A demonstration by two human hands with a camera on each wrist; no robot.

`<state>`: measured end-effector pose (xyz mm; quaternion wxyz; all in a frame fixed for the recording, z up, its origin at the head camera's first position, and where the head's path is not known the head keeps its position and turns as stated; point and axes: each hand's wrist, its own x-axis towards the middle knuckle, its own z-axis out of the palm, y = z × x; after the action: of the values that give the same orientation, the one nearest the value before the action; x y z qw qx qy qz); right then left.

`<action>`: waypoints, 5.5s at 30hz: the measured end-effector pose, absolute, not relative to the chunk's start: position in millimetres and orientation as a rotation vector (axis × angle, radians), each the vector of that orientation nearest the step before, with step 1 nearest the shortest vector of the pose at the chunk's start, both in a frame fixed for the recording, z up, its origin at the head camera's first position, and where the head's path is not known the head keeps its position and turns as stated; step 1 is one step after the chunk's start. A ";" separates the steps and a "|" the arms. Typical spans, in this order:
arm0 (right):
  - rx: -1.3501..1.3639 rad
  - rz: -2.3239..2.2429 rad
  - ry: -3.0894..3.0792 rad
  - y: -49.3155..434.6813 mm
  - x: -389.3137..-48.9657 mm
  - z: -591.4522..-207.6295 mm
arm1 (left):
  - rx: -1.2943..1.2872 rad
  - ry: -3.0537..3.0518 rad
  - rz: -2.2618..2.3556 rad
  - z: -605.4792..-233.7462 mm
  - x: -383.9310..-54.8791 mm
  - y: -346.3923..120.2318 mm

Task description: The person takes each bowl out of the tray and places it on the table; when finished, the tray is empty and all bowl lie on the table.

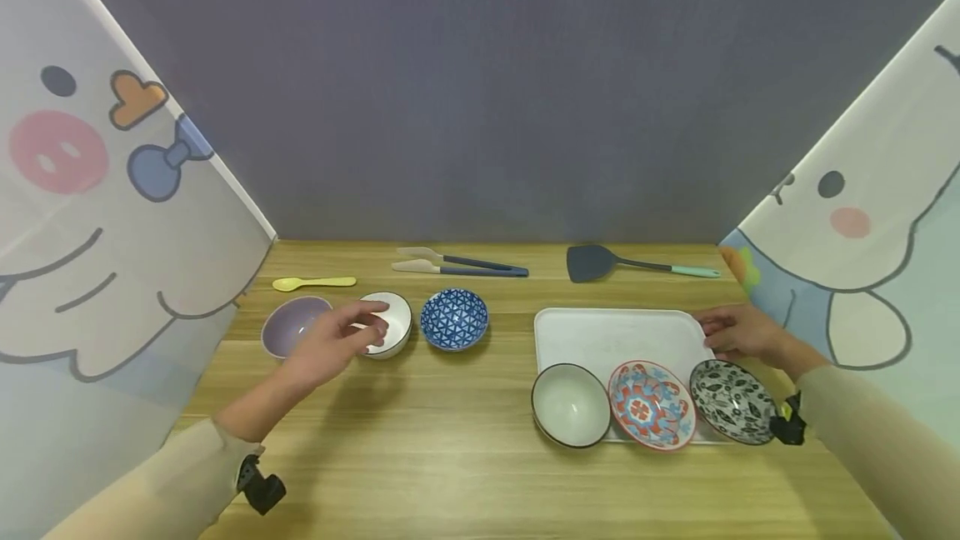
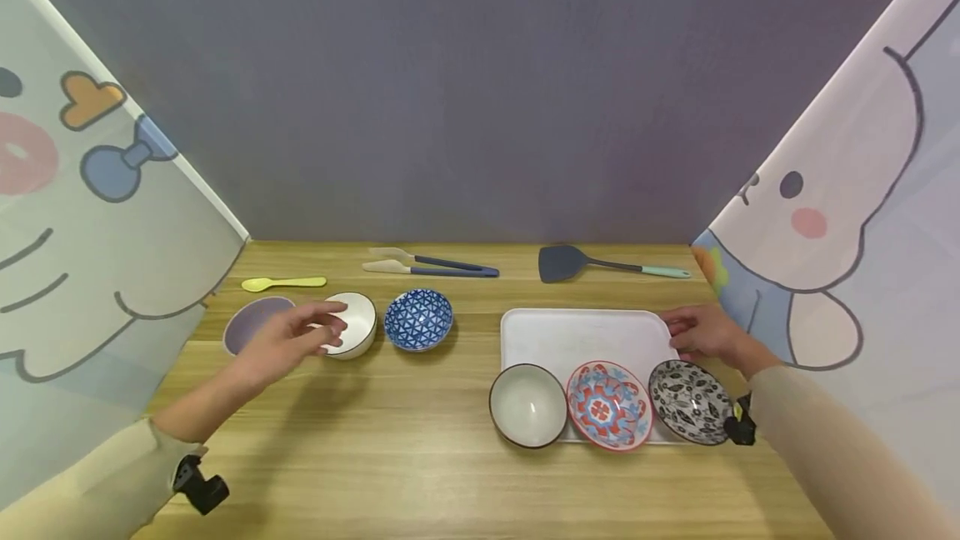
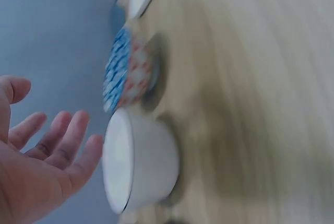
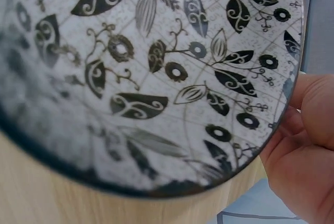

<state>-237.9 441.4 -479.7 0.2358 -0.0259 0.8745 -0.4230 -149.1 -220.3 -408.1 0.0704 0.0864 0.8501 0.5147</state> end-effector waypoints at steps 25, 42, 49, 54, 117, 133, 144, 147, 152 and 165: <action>-0.039 -1.186 2.412 441.1 -235.3 -486.2 | 0.177 1.771 1.712 -480.4 -152.0 -75.7; -0.069 -1.185 2.419 439.8 -233.5 -480.9 | 0.162 1.714 1.658 -486.9 -144.9 -30.3; -0.063 -1.181 2.418 439.3 -232.7 -480.4 | 0.168 1.715 1.654 -482.6 -139.7 -23.5; -0.052 -1.178 2.426 440.8 -233.1 -483.3 | 0.151 1.717 1.670 -482.3 -135.4 -20.7; -0.070 -1.180 2.428 441.8 -234.1 -480.9 | -0.100 1.770 1.911 -487.5 -116.7 -128.8; -0.046 -1.183 2.421 440.3 -233.9 -481.8 | 0.010 1.751 1.859 -492.8 -116.2 -140.7; -0.052 -1.195 2.418 439.0 -233.0 -478.7 | 0.127 1.921 1.729 -476.8 -121.6 -150.8; -0.054 -1.190 2.423 440.2 -233.6 -478.6 | 0.139 2.015 1.689 -464.2 -125.7 -155.5; -0.048 -1.156 2.438 442.6 -233.7 -477.3 | 0.245 2.202 1.633 -444.1 -136.7 -152.3; -0.043 -1.168 2.425 442.5 -233.6 -481.4 | 0.474 2.157 1.559 -418.3 -156.4 -73.0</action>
<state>-233.6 442.5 -481.4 0.2231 -0.0155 0.8782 -0.4229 -156.4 -73.0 -418.3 0.2173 0.1711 0.7789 0.5629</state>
